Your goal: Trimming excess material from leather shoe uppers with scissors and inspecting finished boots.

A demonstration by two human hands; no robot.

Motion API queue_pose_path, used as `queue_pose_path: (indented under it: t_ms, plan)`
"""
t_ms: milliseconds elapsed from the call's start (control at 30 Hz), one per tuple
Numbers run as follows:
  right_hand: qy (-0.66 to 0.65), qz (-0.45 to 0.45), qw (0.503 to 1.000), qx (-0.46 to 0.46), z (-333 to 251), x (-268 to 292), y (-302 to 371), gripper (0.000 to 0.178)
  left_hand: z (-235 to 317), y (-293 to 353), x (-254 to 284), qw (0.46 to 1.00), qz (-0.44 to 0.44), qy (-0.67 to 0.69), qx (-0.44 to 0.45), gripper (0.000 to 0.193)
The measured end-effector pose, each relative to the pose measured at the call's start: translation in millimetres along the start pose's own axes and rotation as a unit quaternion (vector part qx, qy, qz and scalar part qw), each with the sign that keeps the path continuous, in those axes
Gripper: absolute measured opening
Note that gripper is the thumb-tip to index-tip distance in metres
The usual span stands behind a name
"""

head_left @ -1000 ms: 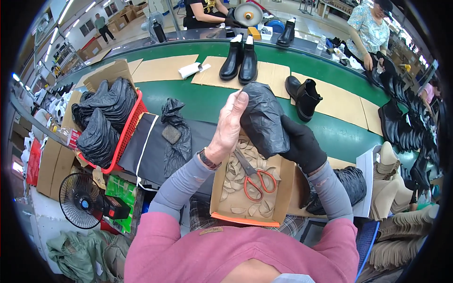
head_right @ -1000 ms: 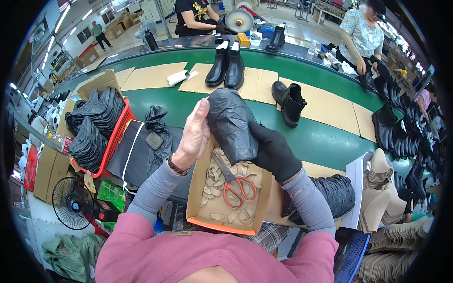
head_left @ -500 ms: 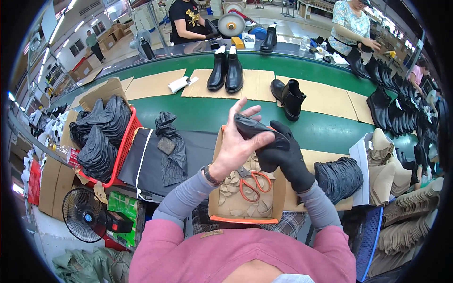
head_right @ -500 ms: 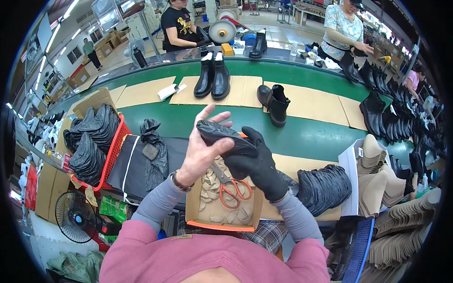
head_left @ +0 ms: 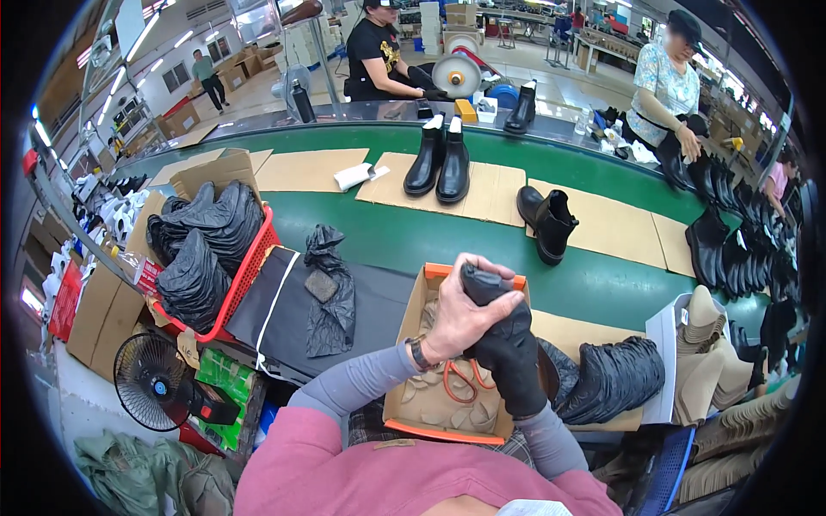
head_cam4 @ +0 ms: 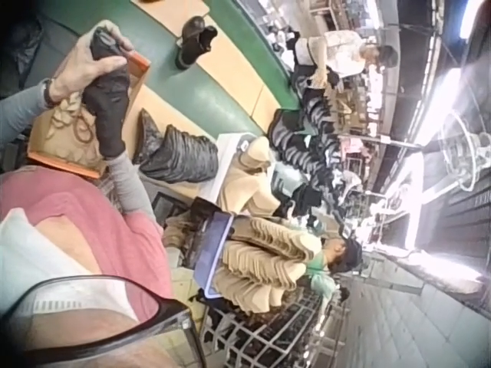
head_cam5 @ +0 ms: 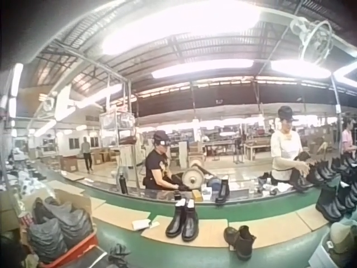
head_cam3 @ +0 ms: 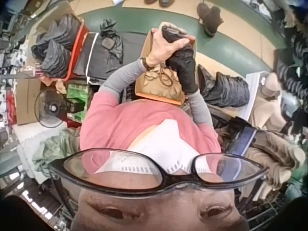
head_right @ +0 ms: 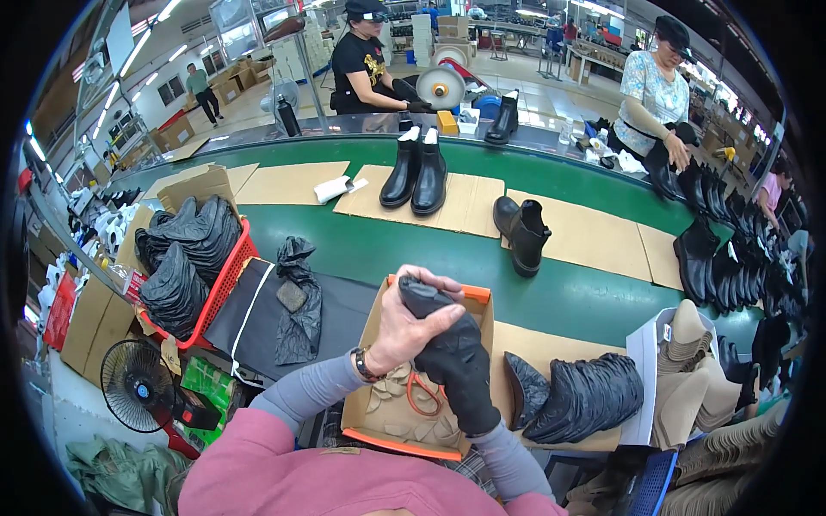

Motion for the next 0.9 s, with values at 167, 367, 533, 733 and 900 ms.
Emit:
queue_pose_path:
  t_ms: [167, 367, 533, 733, 900]
  plan:
    - [0.082, 0.019, 0.993, 0.079, -18, 8, -2, 0.022, -7, 8, 3, 0.997, -0.068, -0.010, 0.029, 0.056]
    - [0.095, 0.160, 0.978, 0.091, 24, 119, 22, 0.011, -17, 12, 69, 0.799, -0.122, -0.579, -0.106, 0.089]
    - [0.153, 0.183, 0.969, 0.063, 40, 109, 29, 0.006, -63, 34, 128, 0.786, -0.080, -0.608, 0.078, 0.072]
    - [0.081, 0.169, 0.979, 0.082, 31, 76, 28, 0.014, -72, 33, 135, 0.803, -0.070, -0.592, 0.032, 0.058]
    - [0.141, 0.166, 0.974, 0.067, 27, 69, 33, 0.019, -66, 39, 130, 0.798, -0.030, -0.602, -0.023, 0.062]
Point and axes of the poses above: each hand's wrist, its own y-axis away from the middle knuckle, its own x-axis out of the back of the hand, z = x × y, the point moved 7 cm from there along -y, towards the middle knuckle, and after that the axes turned 7 degrees about y, right-handed, at the moved point
